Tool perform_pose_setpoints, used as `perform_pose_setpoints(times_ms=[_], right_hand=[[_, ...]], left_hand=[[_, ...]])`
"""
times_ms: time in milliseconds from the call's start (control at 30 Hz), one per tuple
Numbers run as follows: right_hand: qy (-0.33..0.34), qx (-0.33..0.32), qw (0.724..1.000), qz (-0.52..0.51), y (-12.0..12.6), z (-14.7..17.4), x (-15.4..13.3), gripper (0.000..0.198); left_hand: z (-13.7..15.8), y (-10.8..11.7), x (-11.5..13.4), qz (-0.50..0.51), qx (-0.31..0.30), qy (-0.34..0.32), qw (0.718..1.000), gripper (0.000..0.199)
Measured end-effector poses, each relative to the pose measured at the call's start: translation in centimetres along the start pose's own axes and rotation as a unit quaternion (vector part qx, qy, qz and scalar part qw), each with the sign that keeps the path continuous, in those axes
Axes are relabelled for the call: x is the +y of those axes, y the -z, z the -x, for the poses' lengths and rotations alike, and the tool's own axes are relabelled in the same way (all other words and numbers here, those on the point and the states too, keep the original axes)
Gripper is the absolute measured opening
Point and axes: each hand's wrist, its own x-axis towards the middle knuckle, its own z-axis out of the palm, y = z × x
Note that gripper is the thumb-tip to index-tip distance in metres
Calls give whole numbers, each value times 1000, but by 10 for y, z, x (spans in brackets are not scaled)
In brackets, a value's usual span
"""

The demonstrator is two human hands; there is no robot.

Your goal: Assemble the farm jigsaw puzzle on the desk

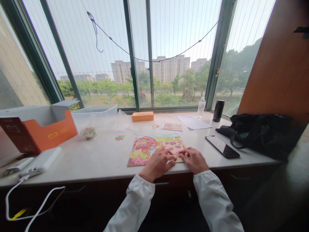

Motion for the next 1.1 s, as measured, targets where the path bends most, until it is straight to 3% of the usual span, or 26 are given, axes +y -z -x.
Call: perform_pose_setpoints(times_ms=[633, 933, 1100], right_hand=[[-33, -55, 997, -45, -4, -12, 8, 22], [-102, -81, 990, -59, -3, -18, 3, 21], [-139, -87, 986, -14, -6, -21, -1, 24]], left_hand=[[0, -2, 6, -16, -1, 24, 1000, 20], [1, -3, 11, -15, 1, 47, 999, 20], [0, -1, 15, -32, 3, 49, 998, 22]])
